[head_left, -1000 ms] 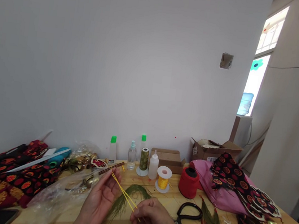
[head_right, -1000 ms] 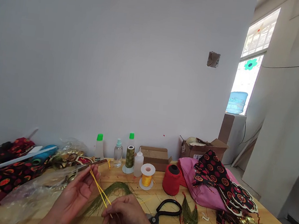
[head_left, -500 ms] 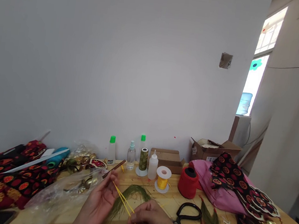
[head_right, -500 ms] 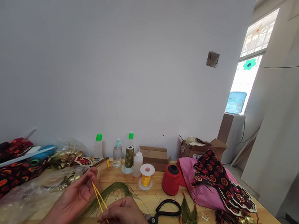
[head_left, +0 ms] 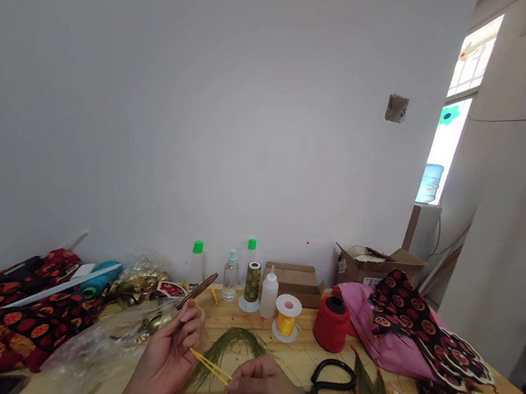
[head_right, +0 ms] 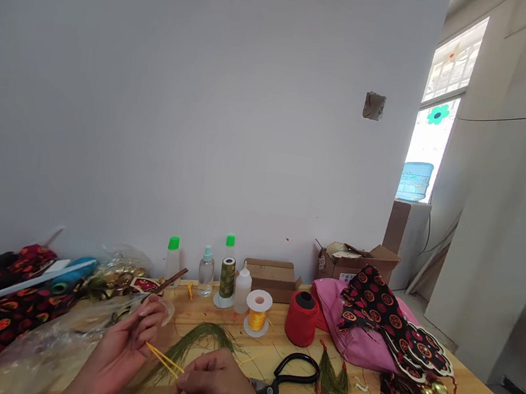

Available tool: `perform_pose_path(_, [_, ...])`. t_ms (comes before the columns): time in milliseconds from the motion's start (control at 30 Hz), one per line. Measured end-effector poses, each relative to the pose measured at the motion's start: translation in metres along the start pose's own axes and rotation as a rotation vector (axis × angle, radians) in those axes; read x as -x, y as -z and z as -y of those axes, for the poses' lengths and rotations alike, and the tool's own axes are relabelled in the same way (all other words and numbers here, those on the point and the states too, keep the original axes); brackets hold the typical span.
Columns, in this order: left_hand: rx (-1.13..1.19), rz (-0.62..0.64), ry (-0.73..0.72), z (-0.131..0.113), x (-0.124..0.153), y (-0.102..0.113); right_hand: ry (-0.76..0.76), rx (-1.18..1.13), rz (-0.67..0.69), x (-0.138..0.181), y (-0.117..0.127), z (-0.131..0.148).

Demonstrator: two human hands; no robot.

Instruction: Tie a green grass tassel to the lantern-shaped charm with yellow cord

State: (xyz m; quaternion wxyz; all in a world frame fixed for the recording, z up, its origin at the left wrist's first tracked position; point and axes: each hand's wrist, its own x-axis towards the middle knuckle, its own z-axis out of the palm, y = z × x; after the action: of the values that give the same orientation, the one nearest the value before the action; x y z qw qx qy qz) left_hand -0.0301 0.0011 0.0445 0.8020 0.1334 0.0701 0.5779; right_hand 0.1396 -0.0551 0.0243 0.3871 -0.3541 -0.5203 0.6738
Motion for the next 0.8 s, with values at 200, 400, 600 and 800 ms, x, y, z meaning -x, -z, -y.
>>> perform_pose_path(200, [0.005, -0.033, -0.089, -0.013, -0.002, 0.001, 0.300, 0.551, -0.345, 0.026, 0.027, 0.058])
perform_pose_path(400, [0.017, -0.003, -0.127, -0.022, -0.004, 0.008, 0.386, 1.500, -0.489, 0.041, 0.052, 0.139])
perform_pose_path(600, [0.012, -0.016, -0.149, -0.024, -0.007, 0.013, 0.375, 1.713, -0.622, 0.027, 0.073, 0.195])
perform_pose_path(800, [-0.001, -0.036, -0.152, -0.020, -0.008, 0.013, 0.362, 1.834, -0.818, 0.010, 0.074, 0.209])
